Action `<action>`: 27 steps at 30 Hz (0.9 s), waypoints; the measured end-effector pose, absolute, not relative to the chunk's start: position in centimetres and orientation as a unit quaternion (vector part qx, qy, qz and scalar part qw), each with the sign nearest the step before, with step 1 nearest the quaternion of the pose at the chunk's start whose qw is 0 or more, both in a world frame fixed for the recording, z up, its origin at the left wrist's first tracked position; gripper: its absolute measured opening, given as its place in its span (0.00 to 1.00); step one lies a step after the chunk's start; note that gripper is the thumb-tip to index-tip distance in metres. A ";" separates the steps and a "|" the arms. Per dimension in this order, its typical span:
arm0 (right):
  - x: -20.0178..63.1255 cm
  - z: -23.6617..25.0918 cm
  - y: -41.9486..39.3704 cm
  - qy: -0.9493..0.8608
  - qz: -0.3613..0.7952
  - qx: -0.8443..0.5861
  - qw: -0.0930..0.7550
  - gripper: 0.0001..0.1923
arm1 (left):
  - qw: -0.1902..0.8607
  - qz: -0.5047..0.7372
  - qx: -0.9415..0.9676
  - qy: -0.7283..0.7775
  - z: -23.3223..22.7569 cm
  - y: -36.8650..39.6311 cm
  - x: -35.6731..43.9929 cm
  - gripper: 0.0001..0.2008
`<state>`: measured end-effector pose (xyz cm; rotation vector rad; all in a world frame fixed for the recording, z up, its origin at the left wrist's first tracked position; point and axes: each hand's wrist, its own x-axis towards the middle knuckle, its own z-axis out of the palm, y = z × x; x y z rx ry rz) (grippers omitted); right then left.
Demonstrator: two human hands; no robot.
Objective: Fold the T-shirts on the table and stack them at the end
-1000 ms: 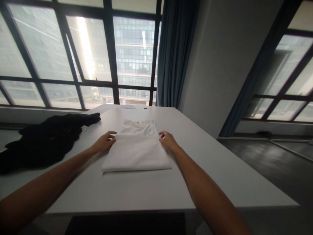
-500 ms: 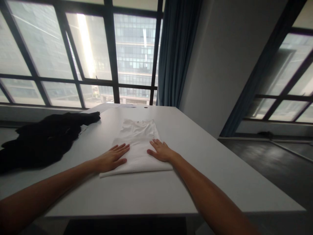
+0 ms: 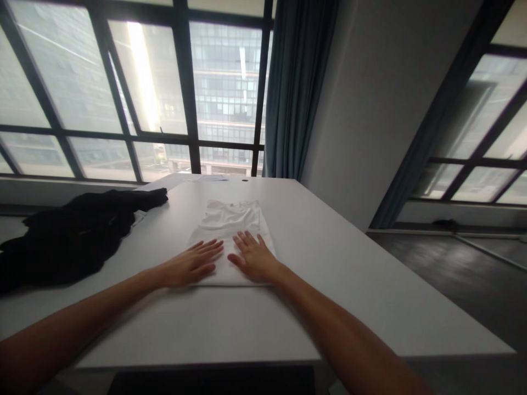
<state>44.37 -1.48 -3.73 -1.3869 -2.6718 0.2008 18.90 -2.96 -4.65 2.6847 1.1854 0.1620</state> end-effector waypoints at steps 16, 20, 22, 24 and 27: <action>53.7 -1.7 2.6 -0.868 0.125 -0.475 0.068 0.31 | 0.169 0.119 0.905 0.372 -2.1 -0.3 11.8 0.18; 54.5 -1.6 2.3 -0.872 0.151 -0.464 0.038 0.38 | 0.214 0.105 0.912 0.334 -3.3 0.8 10.1 0.19; 54.1 -1.8 2.3 -0.883 0.173 -0.434 0.047 0.31 | 0.209 0.109 0.914 0.330 -3.9 1.0 10.3 0.18; 53.8 -1.9 2.5 -0.893 0.193 -0.399 0.073 0.20 | 0.192 0.122 0.914 0.337 -4.2 1.2 10.9 0.15; 53.6 -1.3 2.6 -0.896 0.211 -0.369 0.124 0.16 | 0.192 0.150 0.911 0.334 -3.4 0.8 11.6 0.14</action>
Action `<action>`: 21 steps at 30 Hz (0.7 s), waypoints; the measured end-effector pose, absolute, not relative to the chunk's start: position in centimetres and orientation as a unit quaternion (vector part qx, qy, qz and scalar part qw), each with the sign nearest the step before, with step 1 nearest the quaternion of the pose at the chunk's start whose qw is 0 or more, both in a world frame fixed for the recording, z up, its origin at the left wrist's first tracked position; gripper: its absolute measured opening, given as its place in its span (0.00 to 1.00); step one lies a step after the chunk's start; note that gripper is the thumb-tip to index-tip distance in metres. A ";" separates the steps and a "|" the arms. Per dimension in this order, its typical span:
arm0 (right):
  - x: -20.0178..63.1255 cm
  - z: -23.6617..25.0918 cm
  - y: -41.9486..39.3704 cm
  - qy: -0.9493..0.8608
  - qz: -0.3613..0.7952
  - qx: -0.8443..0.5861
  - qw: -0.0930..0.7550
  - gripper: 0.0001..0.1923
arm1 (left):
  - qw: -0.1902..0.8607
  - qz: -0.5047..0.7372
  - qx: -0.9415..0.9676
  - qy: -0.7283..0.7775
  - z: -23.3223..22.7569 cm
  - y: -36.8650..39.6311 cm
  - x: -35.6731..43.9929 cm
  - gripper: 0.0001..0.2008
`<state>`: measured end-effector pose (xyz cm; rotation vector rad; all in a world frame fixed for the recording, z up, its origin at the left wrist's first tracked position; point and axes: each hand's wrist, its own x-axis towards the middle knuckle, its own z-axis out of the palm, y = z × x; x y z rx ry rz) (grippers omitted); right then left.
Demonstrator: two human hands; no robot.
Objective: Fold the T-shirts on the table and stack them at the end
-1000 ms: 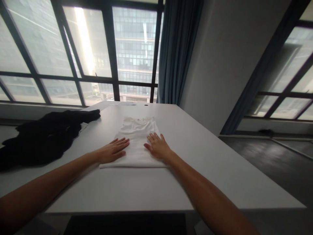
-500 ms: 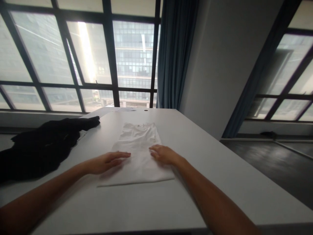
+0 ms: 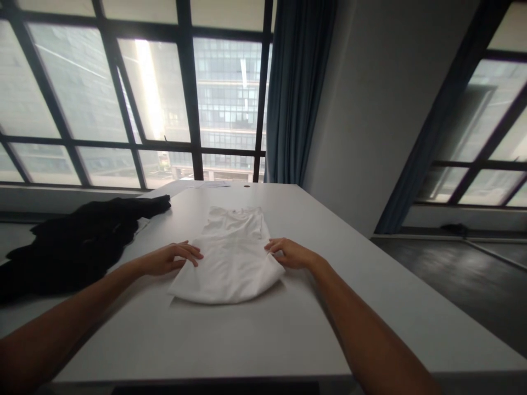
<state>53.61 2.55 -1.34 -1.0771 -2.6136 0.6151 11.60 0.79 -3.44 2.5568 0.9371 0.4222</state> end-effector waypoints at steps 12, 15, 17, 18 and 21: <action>52.2 1.2 3.4 -0.766 0.267 -0.421 0.406 0.32 | 0.395 0.401 0.712 0.420 1.1 -0.7 13.3 0.33; 50.2 -1.0 5.5 -0.706 0.226 -0.548 0.388 0.32 | 0.383 0.440 0.636 0.505 -1.6 1.5 13.4 0.37; 49.6 -2.5 6.0 -0.708 0.205 -0.599 0.312 0.31 | 0.346 0.396 0.635 0.565 -3.4 2.6 12.8 0.39; 49.5 -3.1 6.0 -0.721 0.194 -0.605 0.277 0.30 | 0.318 0.365 0.648 0.588 -4.0 2.8 12.5 0.40; 49.3 -3.7 5.2 -0.766 0.141 -0.592 0.205 0.29 | 0.216 0.260 0.703 0.626 -4.2 2.4 12.4 0.33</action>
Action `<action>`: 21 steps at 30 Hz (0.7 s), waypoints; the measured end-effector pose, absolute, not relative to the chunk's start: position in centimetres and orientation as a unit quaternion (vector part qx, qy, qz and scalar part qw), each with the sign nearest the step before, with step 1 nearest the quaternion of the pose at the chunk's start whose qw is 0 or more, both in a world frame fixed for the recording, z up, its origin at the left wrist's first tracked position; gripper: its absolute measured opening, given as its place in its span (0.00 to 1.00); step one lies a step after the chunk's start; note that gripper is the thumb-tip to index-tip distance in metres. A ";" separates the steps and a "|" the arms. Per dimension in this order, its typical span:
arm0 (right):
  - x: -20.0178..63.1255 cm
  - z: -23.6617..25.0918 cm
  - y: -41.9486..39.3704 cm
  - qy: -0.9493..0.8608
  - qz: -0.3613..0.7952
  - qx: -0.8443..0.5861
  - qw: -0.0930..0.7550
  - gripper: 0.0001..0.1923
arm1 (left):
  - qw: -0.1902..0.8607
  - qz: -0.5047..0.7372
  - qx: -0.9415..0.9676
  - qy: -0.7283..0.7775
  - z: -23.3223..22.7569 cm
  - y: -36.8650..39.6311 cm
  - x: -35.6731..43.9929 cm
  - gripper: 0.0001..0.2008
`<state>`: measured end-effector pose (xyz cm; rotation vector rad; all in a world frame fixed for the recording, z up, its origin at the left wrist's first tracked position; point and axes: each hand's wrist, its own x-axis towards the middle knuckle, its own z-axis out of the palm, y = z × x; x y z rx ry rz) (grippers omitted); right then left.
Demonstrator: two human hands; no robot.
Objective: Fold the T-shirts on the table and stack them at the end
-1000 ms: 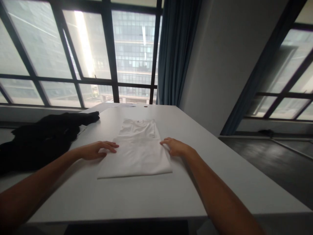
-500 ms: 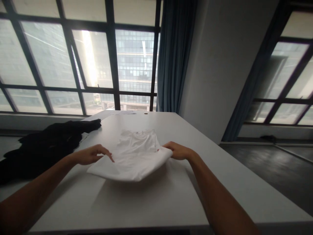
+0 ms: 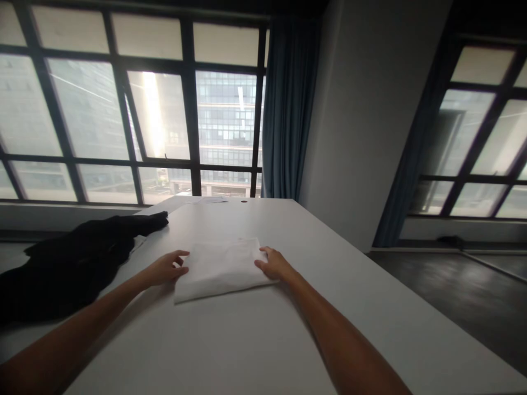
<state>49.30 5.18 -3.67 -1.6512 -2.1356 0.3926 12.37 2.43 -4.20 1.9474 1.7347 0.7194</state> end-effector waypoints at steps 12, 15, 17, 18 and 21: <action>43.7 -4.4 1.3 -0.894 0.076 -0.431 0.099 0.33 | 0.051 0.090 0.886 0.452 -4.7 -2.0 20.5 0.32; 44.1 -4.9 1.5 -0.896 0.093 -0.426 0.081 0.35 | 0.074 0.069 0.879 0.466 -5.1 -2.2 20.4 0.33; 44.3 -4.8 1.5 -0.897 0.093 -0.424 0.084 0.35 | 0.073 0.069 0.874 0.475 -5.0 -2.2 20.2 0.34; 44.4 -4.7 1.5 -0.897 0.093 -0.424 0.087 0.36 | 0.076 0.066 0.872 0.479 -4.9 -2.2 20.1 0.34; 44.7 -4.5 1.3 -0.893 0.087 -0.431 0.094 0.38 | 0.082 0.072 0.853 0.511 -5.1 -1.5 19.5 0.36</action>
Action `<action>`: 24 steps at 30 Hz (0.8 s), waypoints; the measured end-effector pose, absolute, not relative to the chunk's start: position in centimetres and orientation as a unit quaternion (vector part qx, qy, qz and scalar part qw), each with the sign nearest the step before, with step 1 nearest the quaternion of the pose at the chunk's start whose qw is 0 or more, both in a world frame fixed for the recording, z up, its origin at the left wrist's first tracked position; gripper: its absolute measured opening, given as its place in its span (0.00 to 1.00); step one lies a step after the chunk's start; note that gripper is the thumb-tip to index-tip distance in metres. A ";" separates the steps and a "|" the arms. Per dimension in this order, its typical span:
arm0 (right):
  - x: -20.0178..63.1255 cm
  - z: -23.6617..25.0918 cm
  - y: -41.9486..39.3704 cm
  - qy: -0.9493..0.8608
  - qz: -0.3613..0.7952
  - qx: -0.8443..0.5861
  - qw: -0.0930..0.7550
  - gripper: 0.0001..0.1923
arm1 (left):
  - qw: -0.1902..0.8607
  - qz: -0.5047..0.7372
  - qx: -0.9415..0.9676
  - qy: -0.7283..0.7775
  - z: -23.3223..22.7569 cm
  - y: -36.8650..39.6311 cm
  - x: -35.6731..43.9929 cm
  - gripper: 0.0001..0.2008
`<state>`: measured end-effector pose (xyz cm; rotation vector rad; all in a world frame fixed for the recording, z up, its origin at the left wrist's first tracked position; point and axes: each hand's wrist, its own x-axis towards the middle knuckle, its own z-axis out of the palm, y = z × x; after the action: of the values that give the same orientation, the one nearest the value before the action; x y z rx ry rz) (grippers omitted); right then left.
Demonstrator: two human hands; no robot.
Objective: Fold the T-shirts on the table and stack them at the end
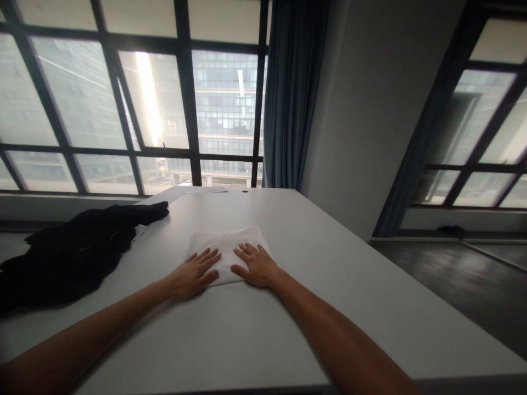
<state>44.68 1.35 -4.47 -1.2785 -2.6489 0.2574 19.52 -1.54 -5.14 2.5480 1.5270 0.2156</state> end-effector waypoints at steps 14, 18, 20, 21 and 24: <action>47.1 -4.2 1.6 -0.908 0.129 -0.389 0.088 0.45 | 0.080 0.063 0.733 0.673 -6.2 1.5 15.4 0.41; 48.0 -4.8 2.8 -0.897 0.129 -0.413 0.087 0.43 | 0.090 0.079 0.732 0.671 -6.7 2.1 14.2 0.39; 48.9 -5.0 3.7 -0.886 0.122 -0.440 0.084 0.44 | 0.092 0.074 0.736 0.667 -6.9 2.2 13.8 0.37; 49.6 -5.0 4.1 -0.876 0.118 -0.460 0.083 0.44 | 0.092 0.068 0.737 0.666 -6.9 2.2 13.7 0.37; 52.6 -5.1 5.5 -0.829 0.102 -0.544 0.079 0.45 | 0.083 0.051 0.740 0.666 -7.0 2.2 13.5 0.35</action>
<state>52.56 5.53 -5.10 -1.6283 -2.4821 0.3064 13.51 2.15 -7.01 2.2084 1.9867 0.1508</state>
